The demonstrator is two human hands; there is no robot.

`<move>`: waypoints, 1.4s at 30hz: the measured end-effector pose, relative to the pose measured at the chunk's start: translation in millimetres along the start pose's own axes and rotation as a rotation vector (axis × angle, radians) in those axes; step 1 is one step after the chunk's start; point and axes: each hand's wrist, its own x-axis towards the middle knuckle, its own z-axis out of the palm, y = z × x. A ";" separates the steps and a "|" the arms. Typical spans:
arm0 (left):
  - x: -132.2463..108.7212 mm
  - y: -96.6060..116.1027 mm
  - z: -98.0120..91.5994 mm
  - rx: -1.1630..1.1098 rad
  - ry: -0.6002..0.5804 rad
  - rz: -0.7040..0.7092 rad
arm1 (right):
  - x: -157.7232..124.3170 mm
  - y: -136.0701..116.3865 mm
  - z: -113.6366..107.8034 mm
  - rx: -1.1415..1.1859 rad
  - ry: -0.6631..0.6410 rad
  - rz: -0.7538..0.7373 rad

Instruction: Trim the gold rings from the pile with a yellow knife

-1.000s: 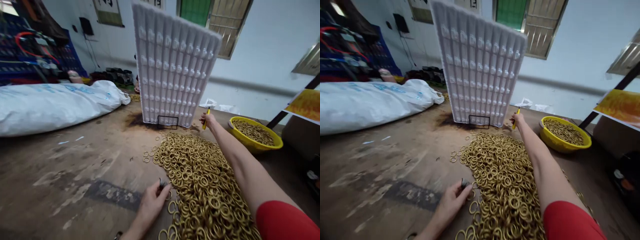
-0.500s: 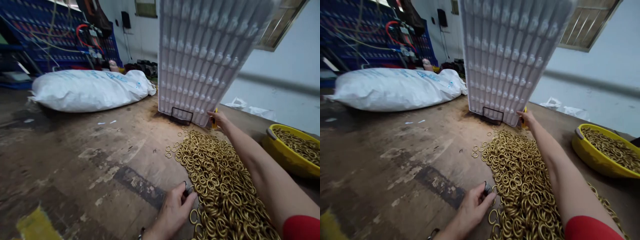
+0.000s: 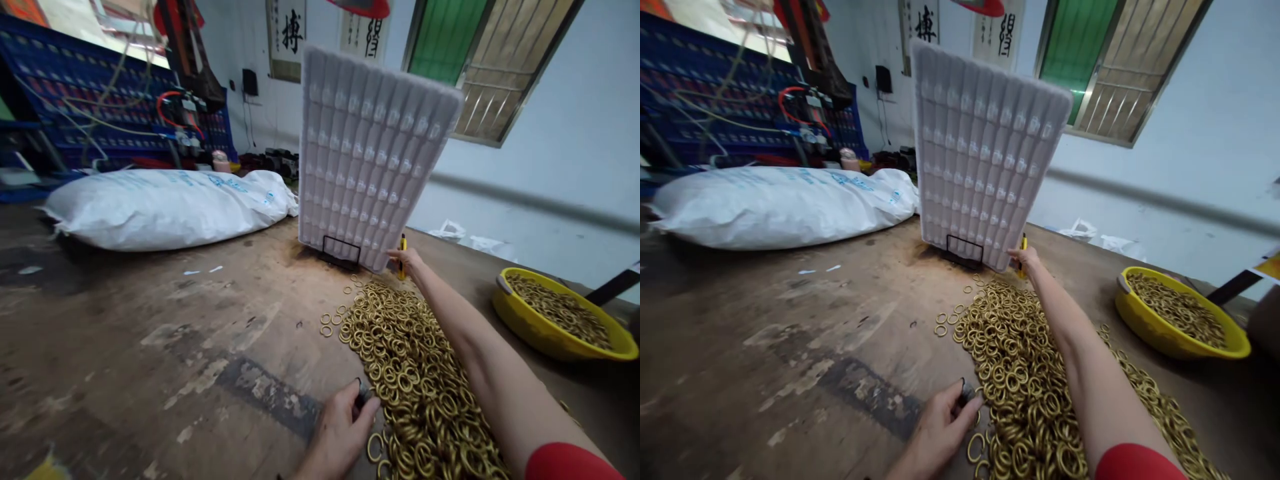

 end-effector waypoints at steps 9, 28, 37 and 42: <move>-1.1 10.9 -4.2 0.013 0.065 0.116 | -184.9 -11.2 -111.3 0.032 -0.020 -0.034; -51.4 52.6 -9.9 -0.004 -0.007 0.243 | -593.0 239.8 -266.1 -1.161 0.215 -0.449; -110.5 93.5 5.1 -0.227 -0.128 0.156 | -574.2 258.1 -287.0 -1.288 0.382 -0.327; -177.4 87.8 26.6 -0.586 -0.386 -0.078 | -575.3 260.8 -286.5 -1.295 0.393 -0.306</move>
